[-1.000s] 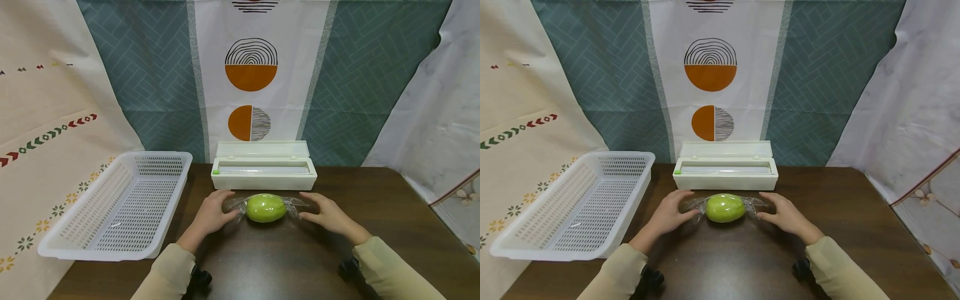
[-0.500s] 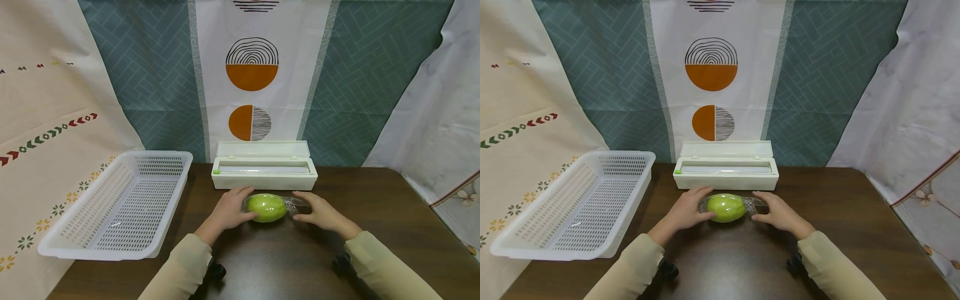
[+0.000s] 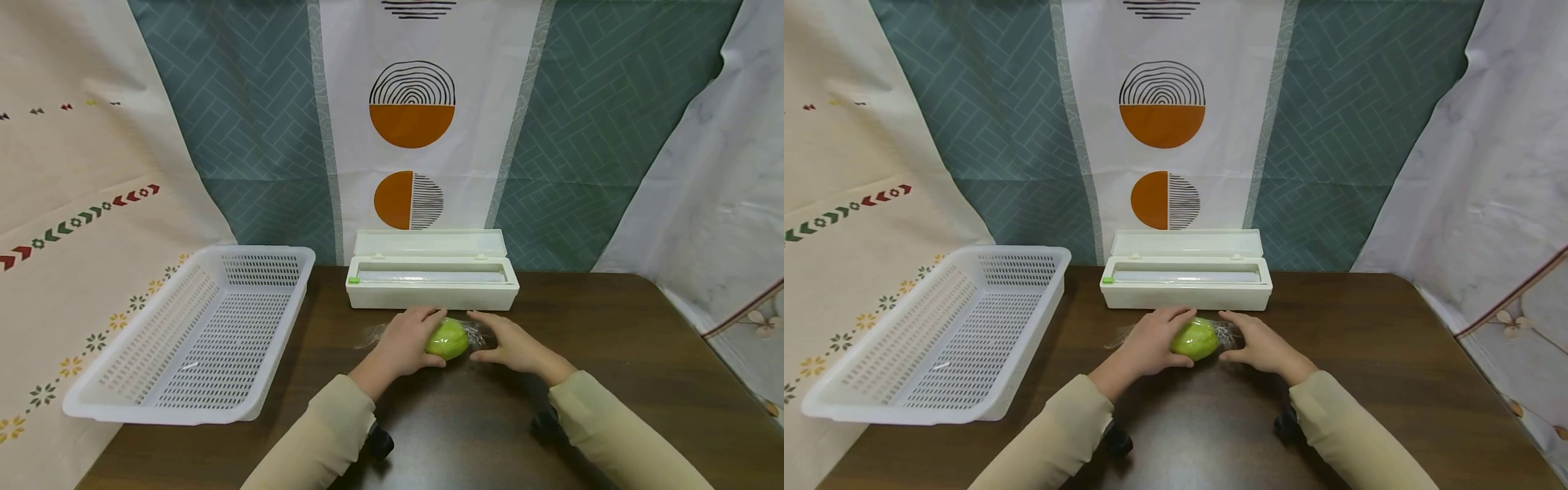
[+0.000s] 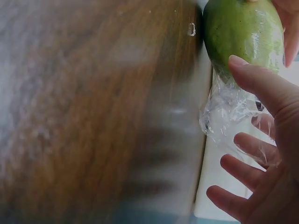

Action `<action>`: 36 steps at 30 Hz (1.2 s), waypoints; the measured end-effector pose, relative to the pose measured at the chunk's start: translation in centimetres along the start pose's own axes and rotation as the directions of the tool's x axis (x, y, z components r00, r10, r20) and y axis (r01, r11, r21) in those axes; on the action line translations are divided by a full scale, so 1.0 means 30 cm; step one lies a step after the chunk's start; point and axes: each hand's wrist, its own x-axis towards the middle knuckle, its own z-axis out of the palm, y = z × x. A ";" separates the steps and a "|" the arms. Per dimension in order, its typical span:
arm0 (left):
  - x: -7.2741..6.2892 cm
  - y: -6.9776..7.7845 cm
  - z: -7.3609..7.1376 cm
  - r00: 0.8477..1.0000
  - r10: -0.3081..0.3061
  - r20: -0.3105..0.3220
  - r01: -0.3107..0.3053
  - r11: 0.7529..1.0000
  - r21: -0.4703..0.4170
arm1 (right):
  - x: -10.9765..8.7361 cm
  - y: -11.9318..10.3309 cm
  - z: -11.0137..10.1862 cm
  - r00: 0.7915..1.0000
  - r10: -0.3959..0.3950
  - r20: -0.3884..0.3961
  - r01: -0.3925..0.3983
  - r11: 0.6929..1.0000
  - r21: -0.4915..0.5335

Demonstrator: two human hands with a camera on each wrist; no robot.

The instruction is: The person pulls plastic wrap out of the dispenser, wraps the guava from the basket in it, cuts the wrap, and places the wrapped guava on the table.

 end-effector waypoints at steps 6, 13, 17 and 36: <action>0.002 0.019 0.003 1.000 -0.010 0.024 0.009 1.000 0.017 | 0.006 0.002 0.014 1.000 -0.005 -0.001 0.005 1.000 -0.023; -0.008 0.012 -0.012 0.998 -0.024 0.066 0.029 0.997 -0.075 | 0.002 -0.003 0.025 1.000 0.022 -0.010 -0.022 0.999 -0.024; -0.010 0.004 -0.016 0.997 -0.030 0.070 0.039 0.991 -0.131 | 0.004 -0.010 0.027 0.998 0.037 -0.043 -0.038 0.999 -0.026; -0.007 -0.019 -0.014 0.995 -0.051 0.091 0.067 0.981 -0.184 | -0.011 -0.054 0.047 0.983 0.179 -0.036 -0.144 0.880 0.452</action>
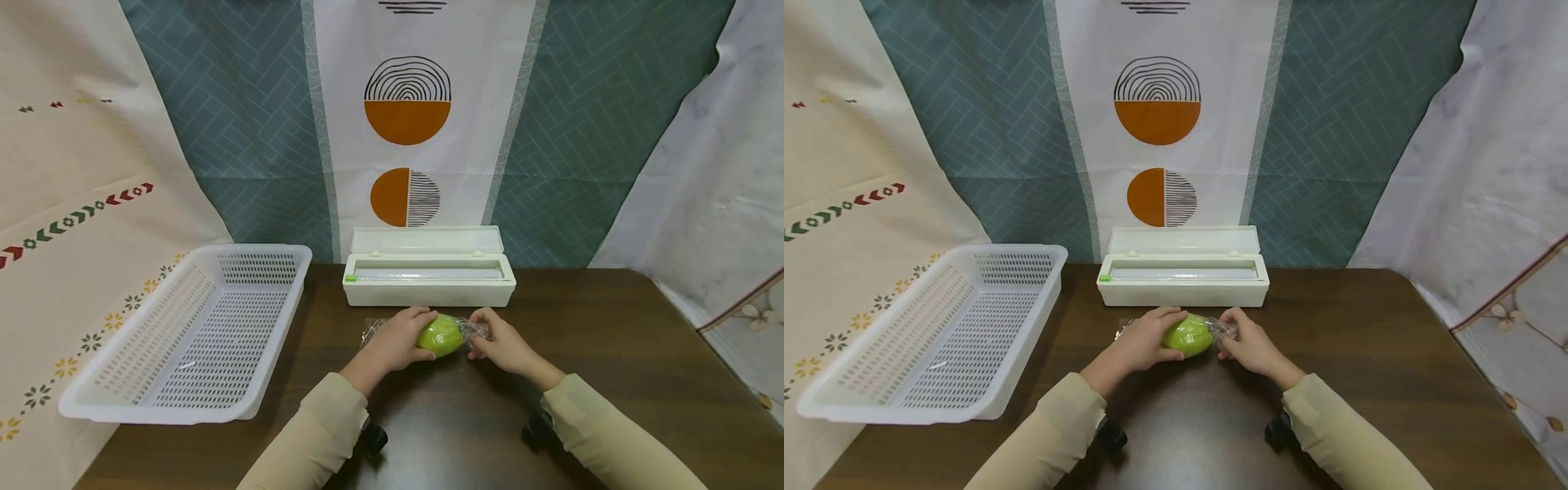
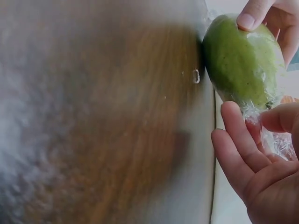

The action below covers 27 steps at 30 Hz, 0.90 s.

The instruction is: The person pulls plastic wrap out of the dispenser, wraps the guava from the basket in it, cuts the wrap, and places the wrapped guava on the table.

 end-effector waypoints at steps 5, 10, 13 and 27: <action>0.004 0.001 -0.005 1.000 -0.002 0.002 0.002 1.000 -0.006 | -0.007 -0.005 -0.004 0.999 -0.042 -0.004 0.042 0.999 0.011; 0.006 -0.005 -0.001 1.000 -0.005 0.005 0.005 1.000 -0.004 | -0.024 -0.005 -0.017 0.994 -0.109 0.005 0.109 0.988 -0.111; 0.005 -0.006 -0.002 1.000 -0.006 0.005 0.006 1.000 -0.015 | -0.037 -0.004 -0.020 0.985 -0.171 0.009 0.169 0.959 -0.227; 0.005 -0.003 -0.003 1.000 0.000 0.015 0.001 1.000 -0.020 | -0.015 -0.011 -0.022 0.903 -0.429 -0.037 0.367 0.812 -0.453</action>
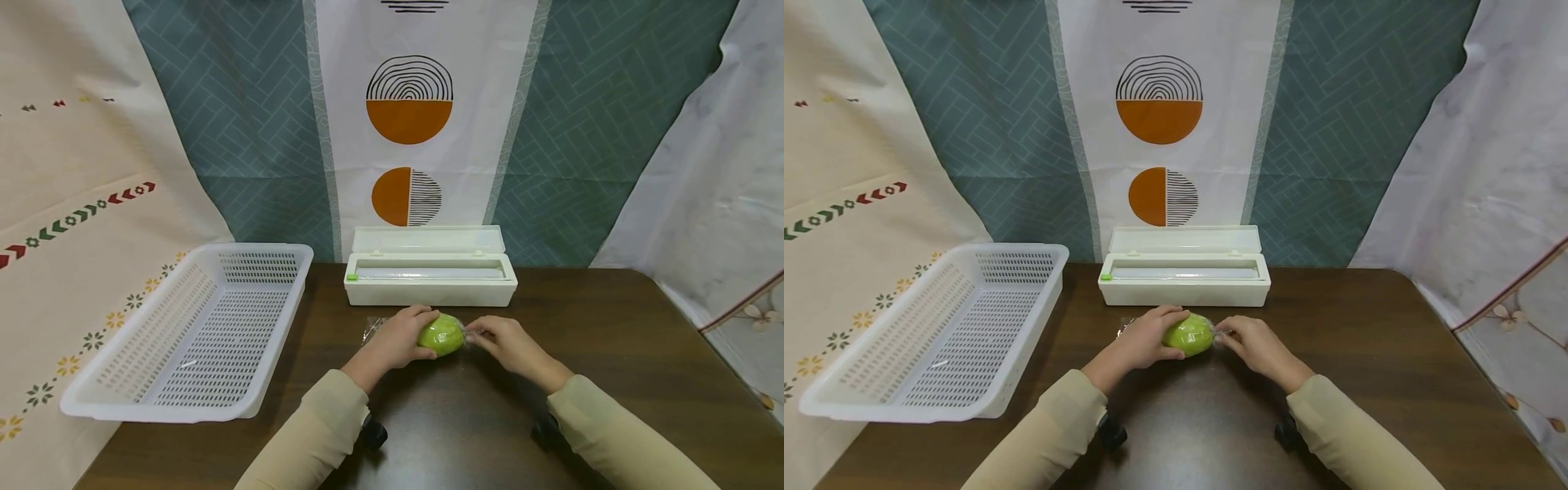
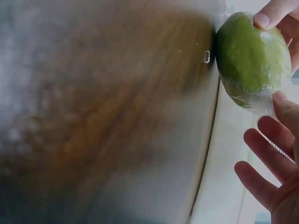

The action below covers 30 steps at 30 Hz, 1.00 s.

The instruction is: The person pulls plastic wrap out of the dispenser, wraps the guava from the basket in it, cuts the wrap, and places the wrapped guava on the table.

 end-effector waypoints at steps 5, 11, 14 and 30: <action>0.003 0.004 0.003 1.000 0.006 0.004 -0.006 1.000 0.012 | 0.011 -0.004 0.002 1.000 0.006 -0.018 -0.006 1.000 -0.001; 0.002 0.011 0.000 1.000 0.001 0.014 -0.001 1.000 0.023 | 0.028 -0.011 0.006 0.993 0.119 0.008 -0.120 0.991 0.060; 0.003 0.016 0.000 1.000 0.006 0.012 -0.007 0.999 0.034 | 0.033 -0.013 0.008 0.985 0.175 0.010 -0.175 0.981 0.087; -0.001 0.025 -0.005 1.000 0.021 -0.008 -0.020 0.996 0.089 | 0.046 -0.047 0.011 0.883 0.467 -0.038 -0.455 0.874 0.172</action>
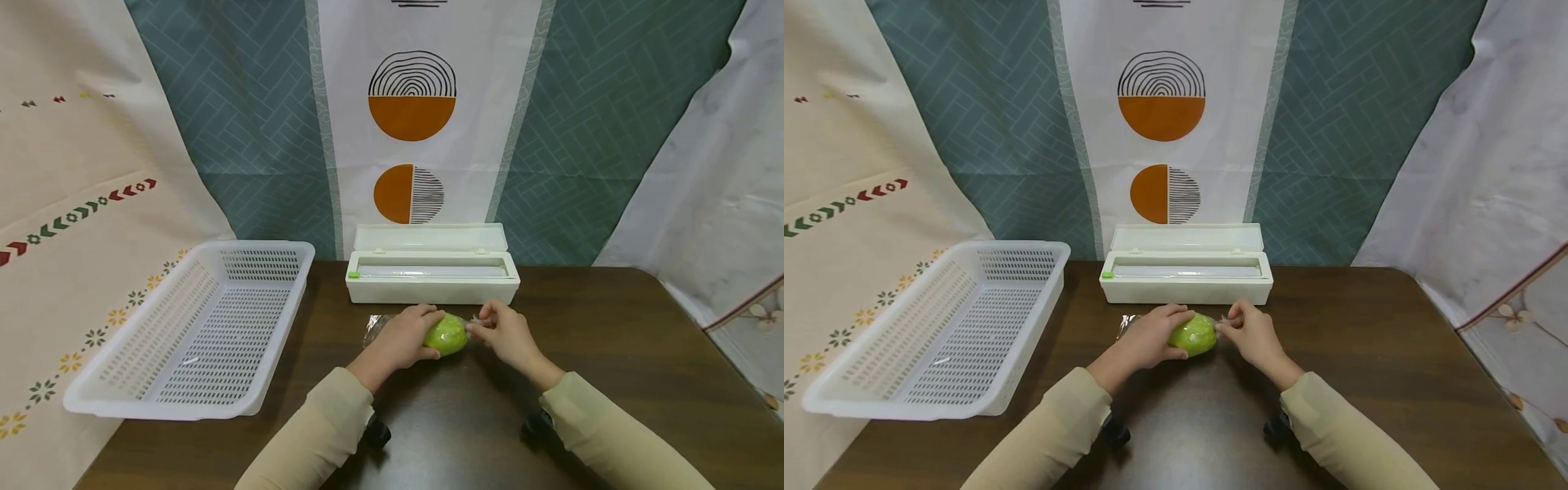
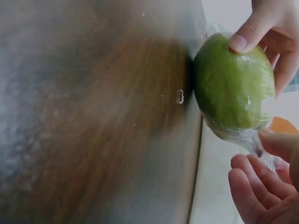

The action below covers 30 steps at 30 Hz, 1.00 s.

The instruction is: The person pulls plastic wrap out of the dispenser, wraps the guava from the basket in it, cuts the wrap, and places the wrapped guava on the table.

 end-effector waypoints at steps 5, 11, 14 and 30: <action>0.000 -0.006 0.001 1.000 -0.008 0.000 0.008 1.000 -0.011 | -0.025 -0.015 -0.016 0.993 -0.103 -0.054 0.095 0.986 -0.134; 0.001 -0.009 -0.001 1.000 -0.014 0.012 0.014 1.000 -0.019 | -0.066 -0.030 -0.045 0.983 -0.180 -0.024 0.168 0.953 -0.254; 0.003 -0.011 0.000 1.000 -0.018 0.015 0.018 1.000 -0.016 | -0.084 -0.032 -0.049 0.970 -0.243 0.011 0.235 0.925 -0.297; 0.011 -0.010 0.006 1.000 0.003 0.010 -0.003 1.000 -0.015 | -0.034 -0.002 -0.011 0.870 -0.466 0.160 0.488 0.764 -0.422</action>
